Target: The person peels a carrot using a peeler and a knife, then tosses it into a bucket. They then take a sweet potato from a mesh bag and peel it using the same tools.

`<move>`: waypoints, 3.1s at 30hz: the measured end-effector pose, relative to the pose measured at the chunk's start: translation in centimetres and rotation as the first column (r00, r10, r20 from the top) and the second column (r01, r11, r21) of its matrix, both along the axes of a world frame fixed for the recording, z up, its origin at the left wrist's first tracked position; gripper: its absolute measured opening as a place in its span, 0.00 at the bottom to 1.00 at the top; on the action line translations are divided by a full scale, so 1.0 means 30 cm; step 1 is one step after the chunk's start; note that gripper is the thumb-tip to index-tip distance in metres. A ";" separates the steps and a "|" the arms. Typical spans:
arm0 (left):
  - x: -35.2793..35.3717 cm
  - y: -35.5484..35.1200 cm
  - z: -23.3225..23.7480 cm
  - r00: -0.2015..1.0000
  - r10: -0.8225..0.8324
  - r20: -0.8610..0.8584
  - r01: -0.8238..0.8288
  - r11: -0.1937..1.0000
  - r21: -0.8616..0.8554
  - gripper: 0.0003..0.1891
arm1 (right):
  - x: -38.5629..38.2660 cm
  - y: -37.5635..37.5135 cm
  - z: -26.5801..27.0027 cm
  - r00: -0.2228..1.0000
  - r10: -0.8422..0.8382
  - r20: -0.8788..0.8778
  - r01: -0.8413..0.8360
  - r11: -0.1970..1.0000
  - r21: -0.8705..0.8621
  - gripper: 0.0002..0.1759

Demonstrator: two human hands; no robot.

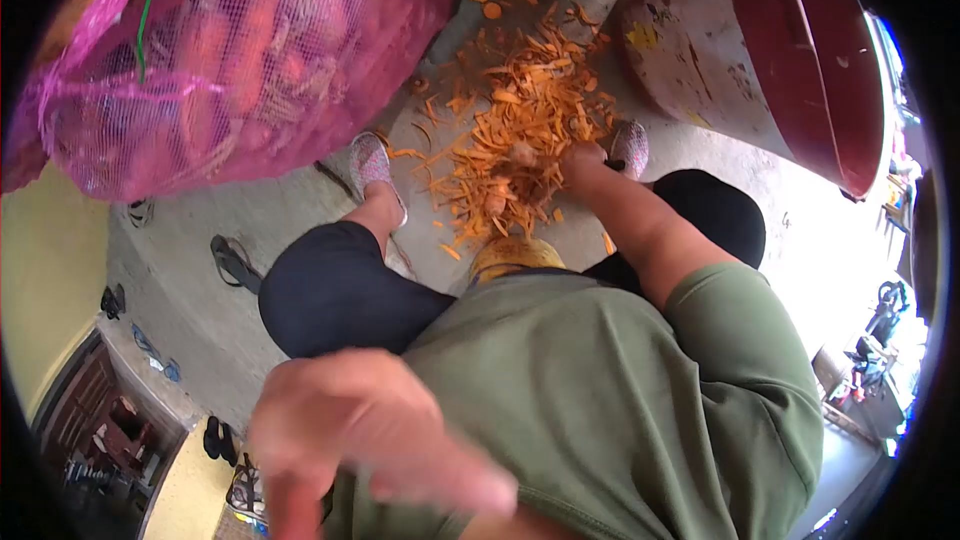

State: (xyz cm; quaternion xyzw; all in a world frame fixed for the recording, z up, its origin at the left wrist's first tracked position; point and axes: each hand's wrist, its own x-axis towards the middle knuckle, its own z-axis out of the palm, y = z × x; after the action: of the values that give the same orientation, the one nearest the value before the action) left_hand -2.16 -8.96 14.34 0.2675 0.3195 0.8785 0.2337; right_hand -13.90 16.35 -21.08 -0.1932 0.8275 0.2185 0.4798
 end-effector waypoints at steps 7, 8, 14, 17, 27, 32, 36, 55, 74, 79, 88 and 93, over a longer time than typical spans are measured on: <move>0.089 0.107 0.151 0.987 0.053 -0.154 -0.001 0.948 0.318 0.22 | 0.045 0.014 0.104 0.993 -0.039 -0.114 0.025 0.993 -0.118 0.16; 0.100 0.121 0.157 0.986 0.051 -0.161 0.005 0.945 0.327 0.22 | 0.048 0.003 0.117 0.993 -0.047 -0.104 0.035 0.993 -0.113 0.16; 0.145 0.191 0.170 0.983 0.034 -0.181 0.029 0.942 0.334 0.21 | 0.069 -0.034 0.270 0.999 -0.039 -0.036 0.034 0.991 -0.130 0.17; 0.165 0.211 0.176 0.983 0.027 -0.183 0.037 0.940 0.338 0.21 | 0.078 -0.021 0.300 0.991 -0.119 -0.060 0.107 0.980 -0.168 0.17; 0.227 0.279 0.215 0.975 -0.006 -0.222 0.077 0.947 0.312 0.20 | 0.088 0.039 0.331 0.990 -0.078 -0.117 0.046 0.967 -0.252 0.16; 0.247 0.301 0.250 0.964 -0.064 -0.258 0.142 0.945 0.295 0.20 | 0.095 0.073 0.330 0.981 -0.121 -0.149 0.072 0.951 -0.299 0.15; 0.258 0.312 0.265 0.954 -0.107 -0.279 0.184 0.946 0.267 0.19 | 0.118 0.055 0.486 0.972 -0.152 -0.182 0.094 0.951 -0.294 0.16; 0.041 0.198 -0.349 0.578 0.695 0.427 0.173 0.407 -0.897 0.28 | 0.173 0.036 0.848 0.787 0.218 -0.577 -0.564 0.633 -0.530 0.07; 0.068 0.332 -0.359 0.446 0.362 0.818 -0.248 0.929 -0.276 0.19 | 0.122 -0.022 0.868 0.326 -0.130 0.936 0.735 -0.588 -0.338 0.14; 0.051 0.359 -0.351 0.421 0.340 0.841 -0.250 0.935 -0.253 0.19 | 0.107 -0.057 0.838 0.432 -0.255 0.865 0.636 -0.594 -0.493 0.12; 0.075 0.335 -0.386 0.414 0.339 0.845 -0.195 0.940 -0.281 0.19 | -0.045 -0.021 0.783 0.263 -0.449 0.854 0.388 -0.761 -0.520 0.12; 0.070 0.344 -0.399 0.364 0.347 0.865 -0.191 0.936 -0.295 0.19 | 0.072 -0.081 0.800 0.395 -0.404 0.825 0.567 -0.600 -0.565 0.13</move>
State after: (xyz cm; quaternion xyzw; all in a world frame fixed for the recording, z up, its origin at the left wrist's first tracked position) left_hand -0.05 1.36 2.37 -0.3233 0.2437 0.8823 0.2403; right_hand -11.73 13.92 2.92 0.0150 0.5999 -0.7621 0.2431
